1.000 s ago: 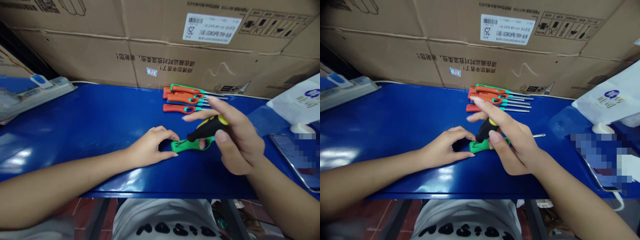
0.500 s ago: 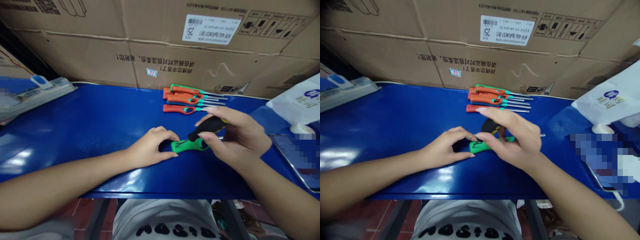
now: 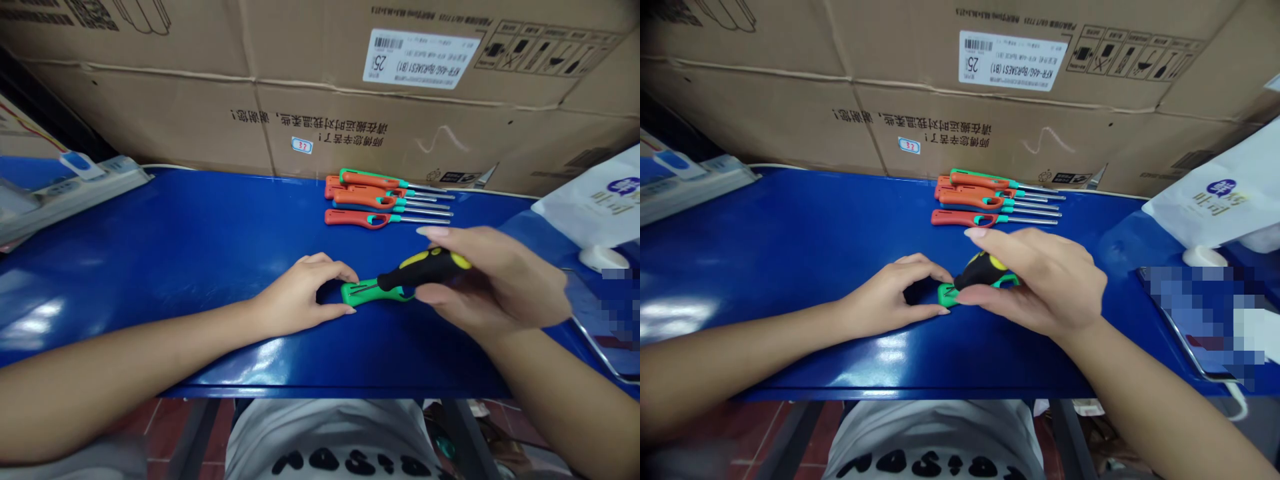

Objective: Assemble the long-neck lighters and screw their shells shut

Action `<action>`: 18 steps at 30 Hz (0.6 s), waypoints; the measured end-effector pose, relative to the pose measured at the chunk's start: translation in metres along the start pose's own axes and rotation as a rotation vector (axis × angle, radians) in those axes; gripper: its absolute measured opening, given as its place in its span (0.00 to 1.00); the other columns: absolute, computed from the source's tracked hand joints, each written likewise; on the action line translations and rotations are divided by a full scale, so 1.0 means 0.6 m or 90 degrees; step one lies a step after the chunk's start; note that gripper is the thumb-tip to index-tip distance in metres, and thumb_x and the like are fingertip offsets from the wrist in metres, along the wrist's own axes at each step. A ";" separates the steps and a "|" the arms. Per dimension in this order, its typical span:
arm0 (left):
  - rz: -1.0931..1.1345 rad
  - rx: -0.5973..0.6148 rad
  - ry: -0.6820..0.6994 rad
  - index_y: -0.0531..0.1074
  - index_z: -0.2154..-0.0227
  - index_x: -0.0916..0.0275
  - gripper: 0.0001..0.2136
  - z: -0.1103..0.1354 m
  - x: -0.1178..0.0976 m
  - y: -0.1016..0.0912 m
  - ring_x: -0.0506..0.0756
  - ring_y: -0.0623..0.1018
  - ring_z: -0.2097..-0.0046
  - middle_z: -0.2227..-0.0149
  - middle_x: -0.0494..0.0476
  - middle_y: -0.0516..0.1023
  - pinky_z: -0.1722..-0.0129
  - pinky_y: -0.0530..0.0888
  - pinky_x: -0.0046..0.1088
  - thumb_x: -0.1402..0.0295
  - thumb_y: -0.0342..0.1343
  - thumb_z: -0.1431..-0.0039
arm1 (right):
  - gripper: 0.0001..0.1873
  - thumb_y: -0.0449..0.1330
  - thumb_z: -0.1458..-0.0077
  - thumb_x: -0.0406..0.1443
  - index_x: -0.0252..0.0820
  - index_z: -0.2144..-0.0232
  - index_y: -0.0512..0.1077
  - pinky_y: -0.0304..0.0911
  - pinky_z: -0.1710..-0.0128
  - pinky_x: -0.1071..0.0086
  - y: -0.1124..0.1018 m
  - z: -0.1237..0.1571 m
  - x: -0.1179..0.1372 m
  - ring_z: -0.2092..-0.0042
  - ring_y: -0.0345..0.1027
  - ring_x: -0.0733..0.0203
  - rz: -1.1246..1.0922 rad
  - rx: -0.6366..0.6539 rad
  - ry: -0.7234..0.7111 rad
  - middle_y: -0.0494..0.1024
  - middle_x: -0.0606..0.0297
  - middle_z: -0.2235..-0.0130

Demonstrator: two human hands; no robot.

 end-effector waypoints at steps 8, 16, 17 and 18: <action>-0.007 -0.014 0.011 0.73 0.54 0.61 0.15 0.001 -0.002 -0.002 0.56 0.77 0.54 0.55 0.55 0.82 0.50 0.72 0.35 0.64 0.67 0.41 | 0.26 0.68 0.44 0.37 0.53 0.43 0.73 0.70 0.74 0.65 0.012 -0.008 0.002 0.69 0.75 0.58 -0.116 -0.037 0.004 0.83 0.64 0.61; -0.004 -0.011 0.003 0.74 0.54 0.60 0.15 0.001 0.000 -0.001 0.57 0.77 0.53 0.55 0.55 0.81 0.49 0.71 0.36 0.63 0.66 0.41 | 0.26 0.53 0.33 0.37 0.54 0.34 0.62 0.74 0.69 0.61 0.032 -0.008 -0.015 0.64 0.77 0.56 -0.114 0.057 0.065 0.81 0.61 0.51; -0.003 -0.011 0.004 0.74 0.54 0.60 0.15 0.001 -0.001 -0.001 0.57 0.77 0.53 0.54 0.55 0.82 0.49 0.71 0.35 0.63 0.66 0.41 | 0.26 0.55 0.34 0.37 0.55 0.35 0.63 0.74 0.70 0.61 0.030 -0.008 -0.014 0.65 0.77 0.56 -0.116 0.051 0.057 0.82 0.62 0.52; -0.002 -0.010 0.005 0.74 0.54 0.60 0.15 0.000 -0.001 -0.001 0.57 0.77 0.53 0.54 0.55 0.82 0.49 0.71 0.35 0.64 0.67 0.41 | 0.26 0.59 0.36 0.37 0.56 0.37 0.66 0.74 0.70 0.61 0.024 -0.008 -0.008 0.65 0.77 0.56 -0.101 0.034 0.031 0.82 0.63 0.54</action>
Point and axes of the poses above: each hand's wrist, its own z-axis away from the middle knuckle, its own y-axis out of the palm, x = y × z, the point moved 10 cm from there along -z, towards the middle knuckle
